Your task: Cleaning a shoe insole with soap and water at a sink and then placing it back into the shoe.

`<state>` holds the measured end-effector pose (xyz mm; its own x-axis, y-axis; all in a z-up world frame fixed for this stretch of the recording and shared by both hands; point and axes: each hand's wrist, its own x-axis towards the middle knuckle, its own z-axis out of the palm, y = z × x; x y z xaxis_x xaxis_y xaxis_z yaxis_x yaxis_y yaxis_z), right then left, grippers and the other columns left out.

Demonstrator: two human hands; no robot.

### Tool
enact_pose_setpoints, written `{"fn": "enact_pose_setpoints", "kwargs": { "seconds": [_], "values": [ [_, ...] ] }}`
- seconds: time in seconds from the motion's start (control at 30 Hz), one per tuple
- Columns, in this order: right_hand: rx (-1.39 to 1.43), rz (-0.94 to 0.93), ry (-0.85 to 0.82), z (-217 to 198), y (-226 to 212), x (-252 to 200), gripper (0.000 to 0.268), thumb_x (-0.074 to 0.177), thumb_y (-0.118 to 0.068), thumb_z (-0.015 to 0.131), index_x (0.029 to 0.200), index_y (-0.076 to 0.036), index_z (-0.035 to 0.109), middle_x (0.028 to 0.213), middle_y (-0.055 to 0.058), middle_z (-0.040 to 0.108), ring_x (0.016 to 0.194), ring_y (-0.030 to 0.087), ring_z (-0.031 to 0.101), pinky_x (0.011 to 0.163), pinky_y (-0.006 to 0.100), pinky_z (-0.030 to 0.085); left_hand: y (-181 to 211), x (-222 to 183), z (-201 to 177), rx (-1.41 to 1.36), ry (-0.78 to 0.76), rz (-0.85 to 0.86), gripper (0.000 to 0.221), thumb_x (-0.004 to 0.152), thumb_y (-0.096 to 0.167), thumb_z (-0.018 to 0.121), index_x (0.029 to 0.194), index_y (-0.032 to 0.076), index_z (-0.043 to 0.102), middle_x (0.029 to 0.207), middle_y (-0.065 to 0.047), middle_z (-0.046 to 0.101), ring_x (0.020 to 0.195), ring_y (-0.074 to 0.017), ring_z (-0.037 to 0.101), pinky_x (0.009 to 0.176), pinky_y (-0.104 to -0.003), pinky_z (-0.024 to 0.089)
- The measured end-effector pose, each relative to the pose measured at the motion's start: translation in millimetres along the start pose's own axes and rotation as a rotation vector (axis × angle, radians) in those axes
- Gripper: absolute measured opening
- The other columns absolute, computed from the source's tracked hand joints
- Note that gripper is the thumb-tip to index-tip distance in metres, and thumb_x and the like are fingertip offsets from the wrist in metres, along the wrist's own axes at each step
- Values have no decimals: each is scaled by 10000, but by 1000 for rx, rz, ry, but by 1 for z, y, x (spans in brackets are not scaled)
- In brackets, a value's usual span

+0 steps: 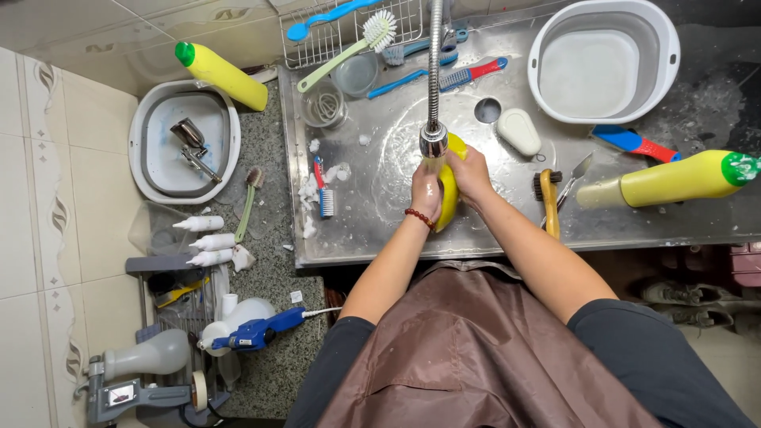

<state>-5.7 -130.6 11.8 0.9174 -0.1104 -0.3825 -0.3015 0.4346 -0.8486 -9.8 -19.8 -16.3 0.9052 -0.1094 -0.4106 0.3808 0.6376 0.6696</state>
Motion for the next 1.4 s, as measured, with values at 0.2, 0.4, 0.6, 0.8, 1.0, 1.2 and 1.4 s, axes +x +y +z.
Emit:
{"fn": "enact_pose_setpoints", "kwargs": {
  "seconds": [0.2, 0.4, 0.6, 0.8, 1.0, 1.2, 1.4],
  "values": [
    [106, 97, -183, 12, -37, -31, 276, 903, -82, 679, 1160, 3, 624, 1050, 76, 722, 913, 151, 703, 816, 300, 579, -1, 17, -15, 194, 146, 167, 141, 1040, 33, 571, 1089, -43, 678, 1032, -95, 718, 902, -195, 653, 802, -328, 542],
    [0, 18, -41, -4, 12, -14, 237, 999, -169, 642, 1089, 47, 675, 969, 88, 734, 805, 129, 659, 725, 303, 545, 14, -4, 11, 195, -14, 127, 227, 971, -24, 636, 1197, -34, 632, 1123, -100, 692, 994, -181, 655, 889, -325, 536],
    [-327, -12, 130, 6, 6, -17, 350, 1093, -284, 550, 1034, 27, 698, 818, 61, 691, 706, 122, 566, 645, 305, 485, 10, -9, 14, 58, -33, -32, 307, 1033, 123, 608, 1265, -78, 602, 1165, -133, 700, 1016, -214, 679, 902, -352, 552],
    [-64, 78, -254, 19, -10, -32, 298, 991, -172, 543, 1250, -31, 583, 1081, 60, 715, 946, 134, 680, 853, 283, 550, 45, 4, 24, 4, 49, -74, 442, 1061, 308, 438, 1259, -56, 593, 1151, -216, 708, 1023, -298, 728, 908, -400, 588],
    [-141, 53, -125, 13, 11, -22, 285, 1034, -160, 576, 1228, 46, 614, 1068, 107, 707, 926, 169, 651, 827, 330, 530, 43, -7, 27, 184, -184, 12, 409, 1058, 158, 483, 1377, -79, 580, 1335, -186, 683, 1209, -252, 679, 1048, -361, 539],
    [-471, -11, 28, 21, 9, -26, 280, 1054, -160, 534, 1180, 28, 700, 879, 116, 714, 777, 162, 625, 692, 326, 516, 40, -6, 33, 137, -22, 2, 342, 1014, 102, 490, 1304, -54, 582, 1215, -227, 697, 1082, -285, 712, 954, -405, 582],
    [-104, -16, -223, 15, -9, -46, 240, 1014, -130, 579, 1238, -49, 608, 945, 53, 679, 690, 94, 617, 560, 258, 506, 53, 23, 37, 44, 251, -131, 429, 1078, 312, 416, 1136, -63, 618, 944, -187, 703, 783, -313, 718, 688, -419, 610]
  ]
}}
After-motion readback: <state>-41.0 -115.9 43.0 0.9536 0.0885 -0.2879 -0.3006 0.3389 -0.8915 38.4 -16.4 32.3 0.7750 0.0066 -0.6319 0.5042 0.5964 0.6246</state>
